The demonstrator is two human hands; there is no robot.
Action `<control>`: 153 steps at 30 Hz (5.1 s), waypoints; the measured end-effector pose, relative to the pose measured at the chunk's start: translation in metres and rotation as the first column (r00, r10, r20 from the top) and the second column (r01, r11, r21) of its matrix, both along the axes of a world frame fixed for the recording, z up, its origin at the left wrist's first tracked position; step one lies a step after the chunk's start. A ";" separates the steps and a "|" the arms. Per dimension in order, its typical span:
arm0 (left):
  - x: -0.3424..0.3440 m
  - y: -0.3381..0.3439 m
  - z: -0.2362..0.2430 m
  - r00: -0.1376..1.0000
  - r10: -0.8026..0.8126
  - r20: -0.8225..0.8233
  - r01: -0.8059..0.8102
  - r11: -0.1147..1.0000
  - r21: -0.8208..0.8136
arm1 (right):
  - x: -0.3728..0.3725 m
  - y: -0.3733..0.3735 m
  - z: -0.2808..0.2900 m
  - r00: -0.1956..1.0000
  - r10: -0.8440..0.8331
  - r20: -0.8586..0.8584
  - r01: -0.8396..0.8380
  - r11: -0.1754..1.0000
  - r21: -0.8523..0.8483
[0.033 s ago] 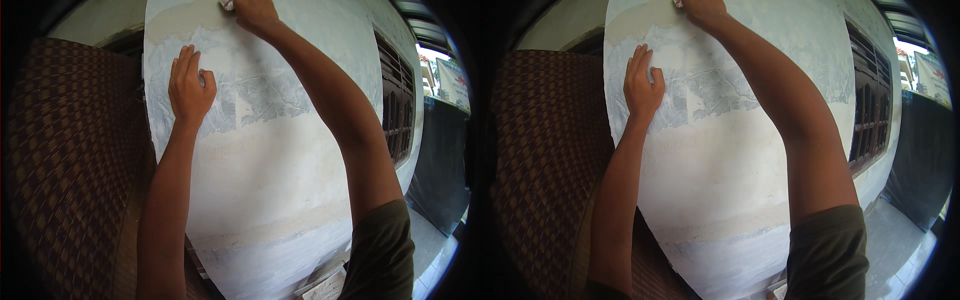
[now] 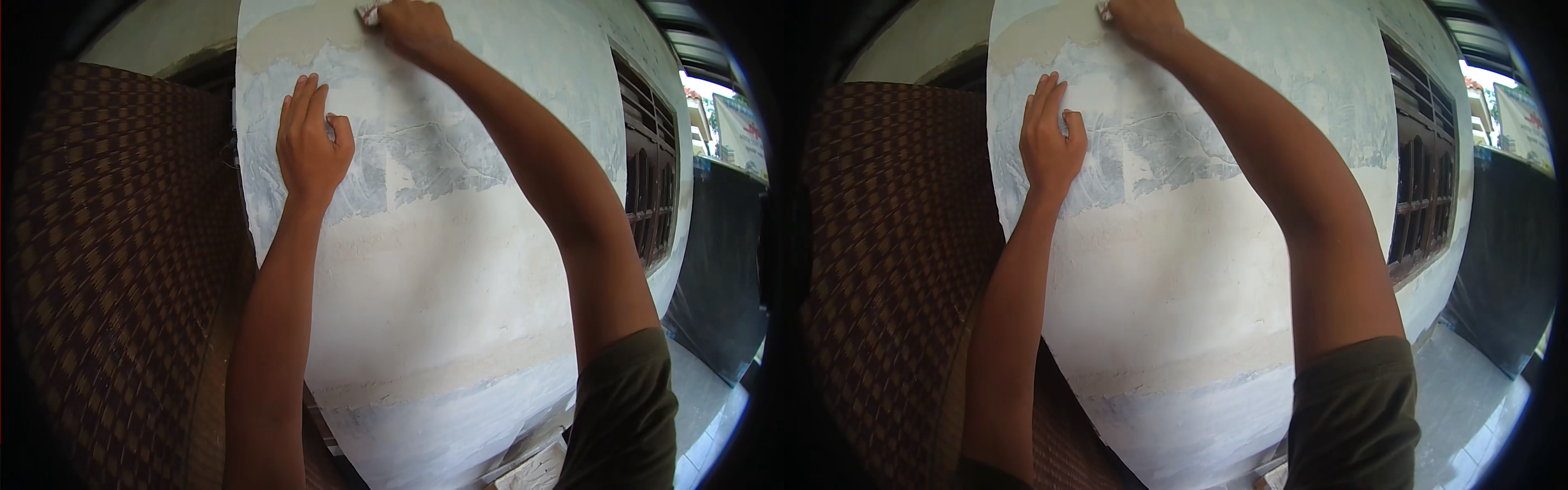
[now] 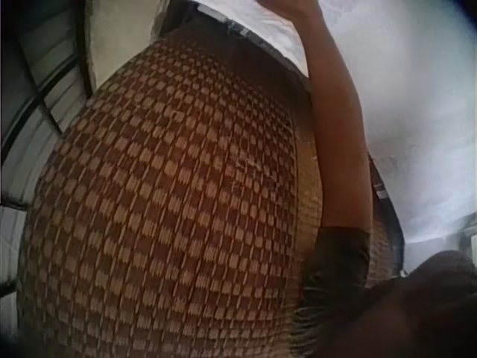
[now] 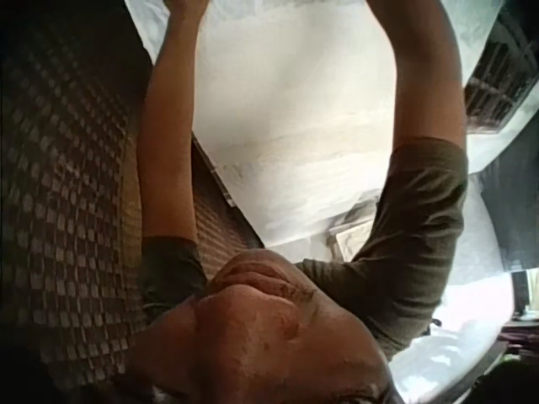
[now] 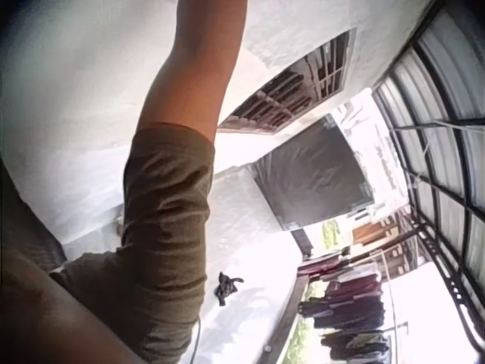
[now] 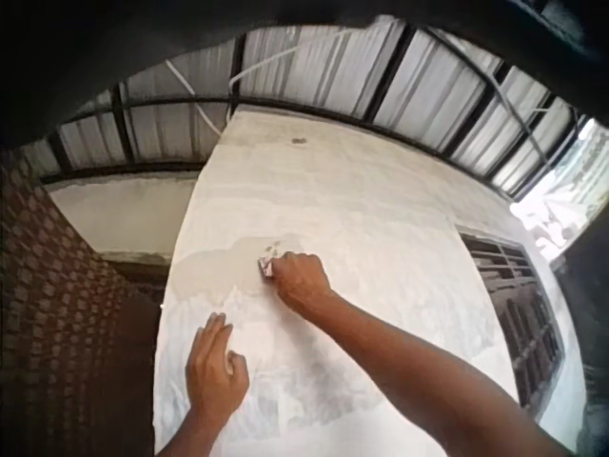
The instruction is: The person applies putty from a container onto a wall and smooths it out with a handheld spreader.
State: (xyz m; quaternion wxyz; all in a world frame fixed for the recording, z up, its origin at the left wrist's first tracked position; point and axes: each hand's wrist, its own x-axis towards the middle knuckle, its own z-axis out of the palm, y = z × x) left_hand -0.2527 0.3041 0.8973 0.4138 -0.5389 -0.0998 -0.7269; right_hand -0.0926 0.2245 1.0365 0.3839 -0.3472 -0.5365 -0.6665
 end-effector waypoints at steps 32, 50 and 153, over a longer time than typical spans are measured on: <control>-0.015 0.004 -0.007 1.000 0.007 0.009 -0.006 1.000 -0.023 | -0.045 0.006 -0.038 0.989 0.089 0.120 -0.072 0.988 -0.140; -0.017 0.001 -0.010 1.000 0.003 0.014 -0.002 0.999 -0.037 | -0.045 -0.009 -0.083 0.998 0.052 0.047 -0.040 0.974 -0.223; -0.012 0.000 -0.008 0.995 0.096 0.031 -0.096 0.995 -0.027 | -0.018 -0.018 -0.038 0.991 0.130 0.035 -0.129 0.991 -0.030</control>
